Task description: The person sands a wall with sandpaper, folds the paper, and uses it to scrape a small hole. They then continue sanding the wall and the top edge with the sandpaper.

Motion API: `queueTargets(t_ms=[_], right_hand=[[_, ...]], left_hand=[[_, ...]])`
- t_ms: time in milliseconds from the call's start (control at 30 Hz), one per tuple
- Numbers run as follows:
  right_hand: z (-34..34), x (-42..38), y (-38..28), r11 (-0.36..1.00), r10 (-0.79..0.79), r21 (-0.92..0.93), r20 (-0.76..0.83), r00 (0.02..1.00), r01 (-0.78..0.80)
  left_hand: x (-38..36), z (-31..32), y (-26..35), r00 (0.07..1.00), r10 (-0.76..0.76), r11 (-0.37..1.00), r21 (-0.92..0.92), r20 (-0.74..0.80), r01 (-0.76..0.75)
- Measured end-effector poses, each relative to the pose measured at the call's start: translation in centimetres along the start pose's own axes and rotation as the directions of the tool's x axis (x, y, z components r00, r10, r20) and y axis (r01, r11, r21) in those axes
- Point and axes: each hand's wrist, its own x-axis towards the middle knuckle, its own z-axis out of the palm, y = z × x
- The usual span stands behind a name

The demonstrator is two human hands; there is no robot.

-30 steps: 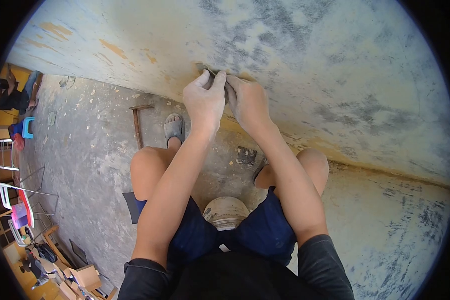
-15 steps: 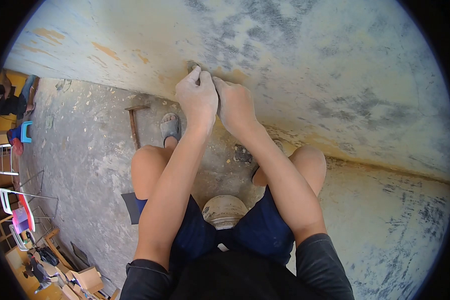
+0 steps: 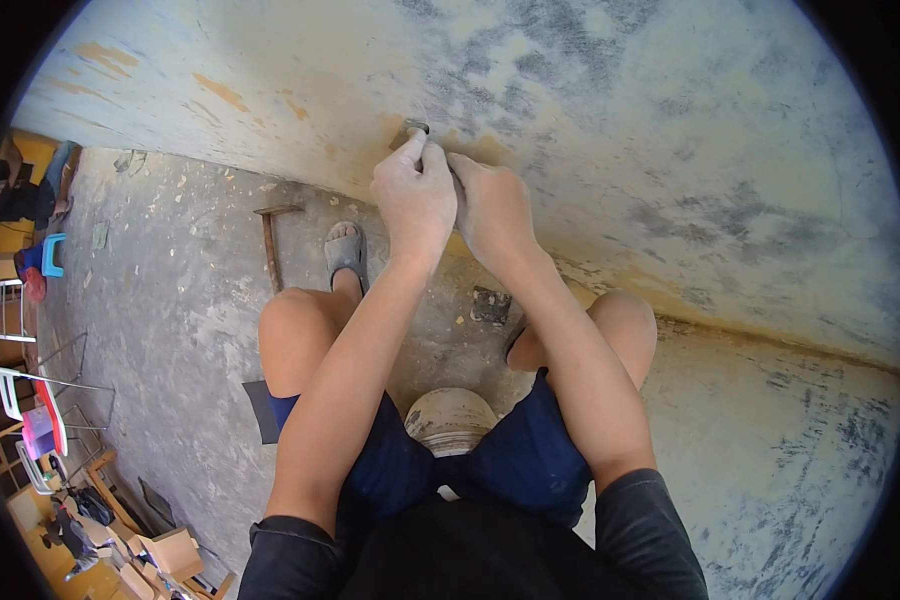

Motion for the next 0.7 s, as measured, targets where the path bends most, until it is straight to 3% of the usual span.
queueTargets(t_ms=[133,233,333,433,500,567,700], right_hand=[[-2.5,-1.3,0.3,0.998,0.062,0.025,-0.019,0.998,-0.062],[-4.3,-1.9,0.4,0.971,0.230,0.064,0.001,0.973,-0.230],[-4.4,-1.5,-0.1,0.975,0.219,0.036,0.036,0.975,-0.220],[-2.6,-0.8,-0.3,0.988,0.110,0.107,0.016,0.994,-0.111],[-1.9,-0.2,-0.4,0.995,0.091,0.038,0.049,0.995,-0.093],[-2.1,-0.3,-0.1,0.997,0.073,-0.033,0.115,0.991,-0.069],[-3.7,-1.8,0.8,0.993,0.119,0.007,0.053,0.991,-0.119]], left_hand=[[-2.1,0.6,1.7,0.992,0.076,0.997,-0.013,0.103,-0.075],[-3.4,1.8,1.9,0.990,0.088,0.995,-0.052,0.114,-0.082],[-3.5,1.6,2.1,0.990,0.042,0.997,-0.075,0.134,-0.032],[-2.4,1.3,1.9,0.996,0.083,0.996,-0.043,0.022,-0.082],[-1.6,1.2,1.6,0.995,0.060,0.998,-0.009,-0.080,-0.061],[-1.8,1.4,1.7,0.997,0.061,0.998,-0.009,-0.057,-0.061],[-3.1,2.3,2.4,0.997,0.062,0.998,0.012,0.038,-0.063]])
